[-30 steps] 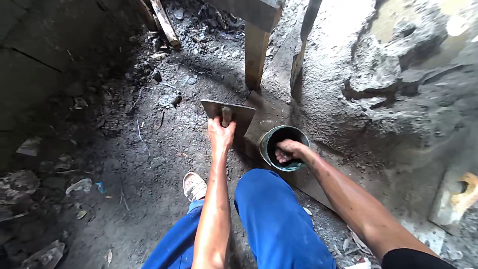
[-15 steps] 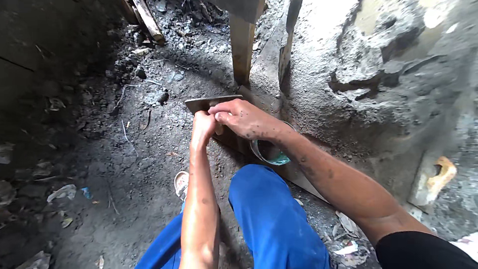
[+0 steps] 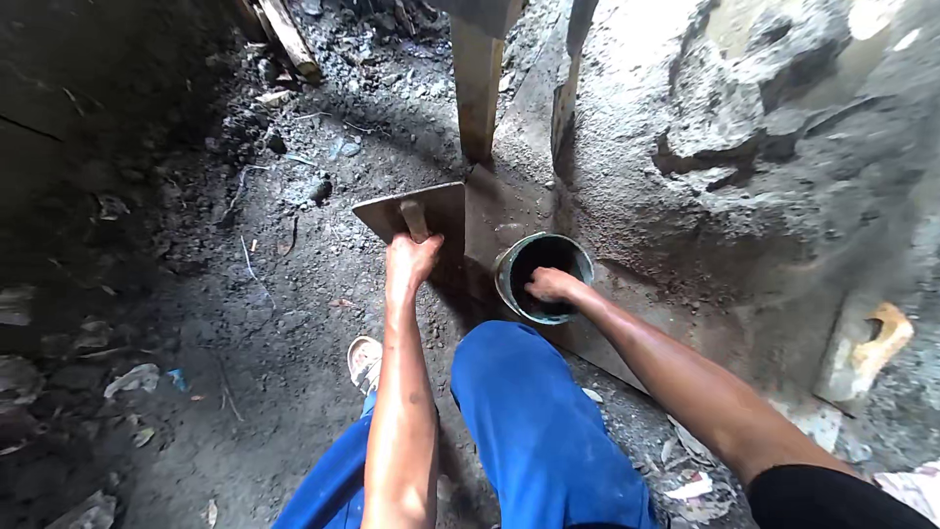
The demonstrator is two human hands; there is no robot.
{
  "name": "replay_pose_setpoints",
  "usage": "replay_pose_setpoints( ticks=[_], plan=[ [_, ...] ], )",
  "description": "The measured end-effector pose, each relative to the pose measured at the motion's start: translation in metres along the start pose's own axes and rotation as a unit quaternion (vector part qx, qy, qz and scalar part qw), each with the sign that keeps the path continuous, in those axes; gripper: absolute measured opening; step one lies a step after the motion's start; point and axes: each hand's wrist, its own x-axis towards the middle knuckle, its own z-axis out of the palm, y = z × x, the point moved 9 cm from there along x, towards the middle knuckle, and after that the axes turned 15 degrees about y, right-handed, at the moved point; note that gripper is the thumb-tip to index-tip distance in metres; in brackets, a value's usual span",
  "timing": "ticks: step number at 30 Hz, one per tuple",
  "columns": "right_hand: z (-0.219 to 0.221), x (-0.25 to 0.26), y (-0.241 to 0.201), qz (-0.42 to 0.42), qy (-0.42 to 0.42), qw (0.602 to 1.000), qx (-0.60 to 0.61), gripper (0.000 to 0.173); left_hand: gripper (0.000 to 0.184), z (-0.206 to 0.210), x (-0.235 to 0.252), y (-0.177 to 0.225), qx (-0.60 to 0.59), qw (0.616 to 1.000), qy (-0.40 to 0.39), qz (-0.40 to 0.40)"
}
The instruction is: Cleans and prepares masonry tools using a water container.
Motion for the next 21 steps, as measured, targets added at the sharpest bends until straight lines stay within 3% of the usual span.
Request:
replay_pose_setpoints(
  ticks=[4,9,11,14,16,18,21],
  plan=[
    [0.002,0.007,0.0,0.108,-0.002,0.994,-0.031,0.04,0.05,-0.015,0.005,0.008,-0.085,0.996,0.005,0.024],
    [-0.007,0.001,0.02,0.126,0.077,0.989,0.03,0.04,0.04,-0.005,0.001,0.008,-0.3,0.954,0.007,0.008],
    [0.007,0.013,0.028,0.158,0.037,0.978,0.133,0.035,0.038,0.005,0.0,0.007,-0.326,0.945,0.021,0.008],
    [0.003,-0.007,-0.002,0.193,-0.084,0.882,0.422,0.038,0.033,0.019,0.002,0.001,-0.3,0.953,0.044,0.022],
    [-0.037,-0.033,-0.047,0.103,-0.12,0.849,0.504,0.037,0.029,0.03,0.005,-0.003,-0.251,0.966,0.054,0.022],
    [-0.092,-0.072,-0.107,-0.044,-0.121,0.84,0.527,0.046,0.03,0.035,0.002,-0.008,-0.223,0.972,0.068,0.02],
    [-0.154,-0.11,-0.189,-0.236,-0.011,0.86,0.453,0.048,0.036,0.023,-0.006,0.002,-0.216,0.972,0.094,0.016]
  ],
)
